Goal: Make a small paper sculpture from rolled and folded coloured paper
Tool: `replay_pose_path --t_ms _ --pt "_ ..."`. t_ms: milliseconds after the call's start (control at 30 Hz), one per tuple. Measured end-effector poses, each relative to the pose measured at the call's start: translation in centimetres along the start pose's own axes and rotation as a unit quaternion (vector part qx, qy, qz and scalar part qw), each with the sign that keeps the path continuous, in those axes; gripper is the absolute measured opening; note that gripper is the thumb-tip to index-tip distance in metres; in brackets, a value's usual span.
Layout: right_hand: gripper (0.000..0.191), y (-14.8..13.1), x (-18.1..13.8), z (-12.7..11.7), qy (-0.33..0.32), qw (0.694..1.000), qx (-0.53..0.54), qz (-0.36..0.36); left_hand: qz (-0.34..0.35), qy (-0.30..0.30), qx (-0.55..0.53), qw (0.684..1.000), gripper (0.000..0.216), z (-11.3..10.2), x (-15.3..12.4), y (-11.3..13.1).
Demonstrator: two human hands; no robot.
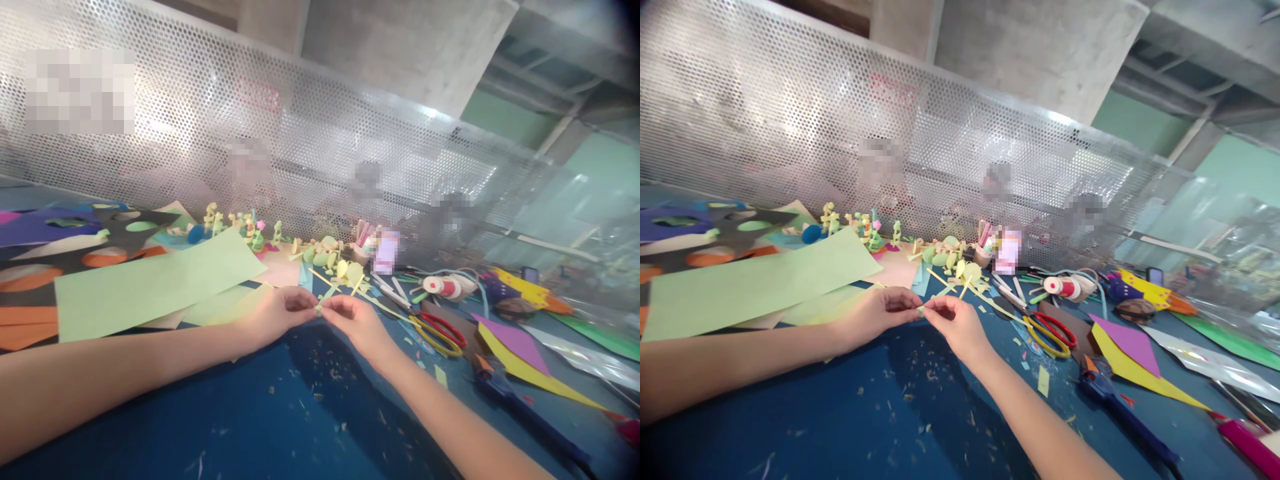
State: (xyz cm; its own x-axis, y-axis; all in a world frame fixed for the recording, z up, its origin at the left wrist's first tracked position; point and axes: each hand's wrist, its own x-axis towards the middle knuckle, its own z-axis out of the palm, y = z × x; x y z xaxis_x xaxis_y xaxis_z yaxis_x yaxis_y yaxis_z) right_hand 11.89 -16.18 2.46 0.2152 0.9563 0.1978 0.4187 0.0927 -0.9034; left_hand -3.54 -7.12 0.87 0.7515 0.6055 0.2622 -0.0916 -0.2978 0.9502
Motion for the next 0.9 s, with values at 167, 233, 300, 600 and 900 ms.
replay_pose_path --t_ms 167,233,300,600,900 --pt "0.021 0.15 0.03 0.06 0.004 1.0 -0.007 -0.011 0.014 0.016 0.015 1.0 0.016 0.24 0.05 -0.28" --pt "0.021 0.2 0.07 0.03 0.006 1.0 -0.016 -0.019 0.022 0.016 0.013 1.0 0.015 0.4 0.0 -0.36" --pt "0.02 0.23 0.1 -0.02 0.007 0.999 -0.027 -0.022 0.026 0.015 0.01 0.999 0.015 0.52 -0.06 -0.39" --pt "0.019 0.2 0.08 -0.08 -0.001 0.999 -0.047 -0.026 0.037 0.015 0.02 0.999 0.014 0.5 -0.09 -0.48" --pt "0.021 0.11 -0.02 0.05 0.007 0.998 -0.055 -0.035 0.041 0.021 0.024 0.999 0.013 0.48 -0.02 -0.47"
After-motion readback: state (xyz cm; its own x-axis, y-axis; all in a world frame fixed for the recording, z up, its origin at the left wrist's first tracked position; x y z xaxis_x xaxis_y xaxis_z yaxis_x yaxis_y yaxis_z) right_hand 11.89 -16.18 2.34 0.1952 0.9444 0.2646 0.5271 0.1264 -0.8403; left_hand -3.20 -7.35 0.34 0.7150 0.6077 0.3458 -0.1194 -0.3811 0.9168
